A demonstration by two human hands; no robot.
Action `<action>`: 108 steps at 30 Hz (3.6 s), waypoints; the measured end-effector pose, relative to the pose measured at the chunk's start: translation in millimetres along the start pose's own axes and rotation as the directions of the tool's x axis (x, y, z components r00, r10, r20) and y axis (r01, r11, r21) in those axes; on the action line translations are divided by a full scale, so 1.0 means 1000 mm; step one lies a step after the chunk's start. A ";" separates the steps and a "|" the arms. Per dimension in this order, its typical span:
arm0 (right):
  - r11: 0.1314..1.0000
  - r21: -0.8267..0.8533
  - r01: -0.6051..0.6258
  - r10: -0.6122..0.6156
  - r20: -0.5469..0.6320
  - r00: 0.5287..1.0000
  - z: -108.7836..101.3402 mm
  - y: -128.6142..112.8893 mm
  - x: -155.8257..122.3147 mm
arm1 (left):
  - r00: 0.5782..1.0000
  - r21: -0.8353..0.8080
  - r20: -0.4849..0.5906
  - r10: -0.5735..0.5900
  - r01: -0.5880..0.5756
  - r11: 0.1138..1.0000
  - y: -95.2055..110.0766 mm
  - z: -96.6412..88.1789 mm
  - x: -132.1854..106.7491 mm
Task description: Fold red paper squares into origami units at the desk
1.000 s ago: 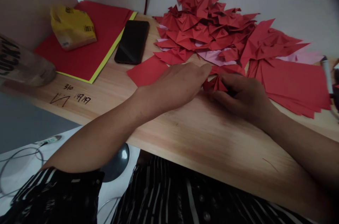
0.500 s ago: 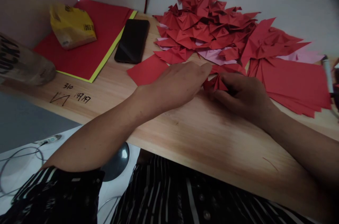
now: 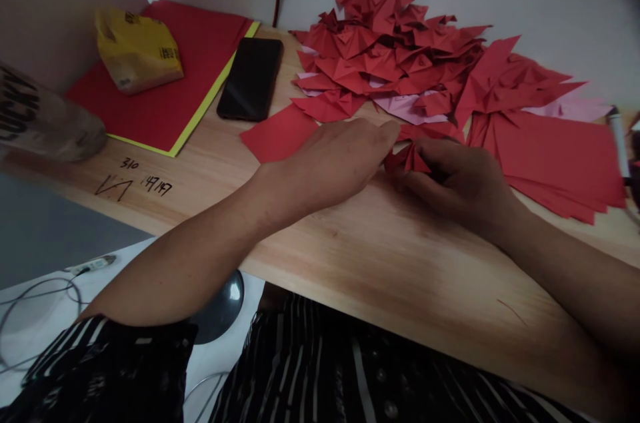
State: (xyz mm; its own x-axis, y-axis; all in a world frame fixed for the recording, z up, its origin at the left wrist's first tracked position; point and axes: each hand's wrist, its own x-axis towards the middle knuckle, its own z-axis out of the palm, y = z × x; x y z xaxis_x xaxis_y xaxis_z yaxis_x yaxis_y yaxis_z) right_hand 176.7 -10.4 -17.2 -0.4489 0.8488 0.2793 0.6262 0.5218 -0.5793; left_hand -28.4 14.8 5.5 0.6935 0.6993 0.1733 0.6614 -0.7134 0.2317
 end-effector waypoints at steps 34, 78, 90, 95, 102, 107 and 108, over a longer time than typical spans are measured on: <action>1.000 0.022 -0.012 0.012 -0.002 1.000 0.000 -0.002 0.002 | 0.994 -0.118 0.091 -0.067 0.078 0.990 -0.002 0.002 0.007; 0.951 0.226 -0.209 0.237 -0.104 0.966 -0.003 0.007 -0.001 | 0.994 -0.298 -0.088 -0.063 0.034 0.954 0.005 -0.003 0.011; 0.948 0.238 -0.211 0.250 -0.143 0.958 0.003 0.014 -0.001 | 0.992 -0.478 -0.110 -0.061 0.001 0.879 0.004 0.002 0.014; 0.951 0.206 -0.229 0.258 -0.128 0.958 0.001 0.011 -0.002 | 0.995 -0.465 -0.086 -0.056 0.009 0.885 0.004 0.002 0.013; 0.946 0.217 -0.240 0.267 -0.104 0.958 -0.001 0.006 -0.001 | 0.991 -0.497 -0.102 -0.086 0.024 0.868 0.006 0.002 0.014; 0.947 0.256 -0.193 0.226 -0.107 0.968 -0.001 0.006 0.001 | 0.980 -0.583 -0.118 -0.162 0.063 0.810 0.001 0.007 0.016; 0.946 0.258 -0.194 0.228 -0.109 0.968 -0.001 0.006 0.001 | 0.978 -0.594 -0.119 -0.172 0.068 0.802 0.000 0.008 0.017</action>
State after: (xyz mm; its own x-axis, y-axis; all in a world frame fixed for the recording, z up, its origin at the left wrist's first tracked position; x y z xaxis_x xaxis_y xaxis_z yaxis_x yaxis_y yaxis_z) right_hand 180.7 -6.4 -19.9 -0.2225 0.9494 0.2217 0.5148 0.3075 -0.8003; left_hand -14.7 26.6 0.9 0.5304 0.8119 0.2440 0.4081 -0.4968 0.7659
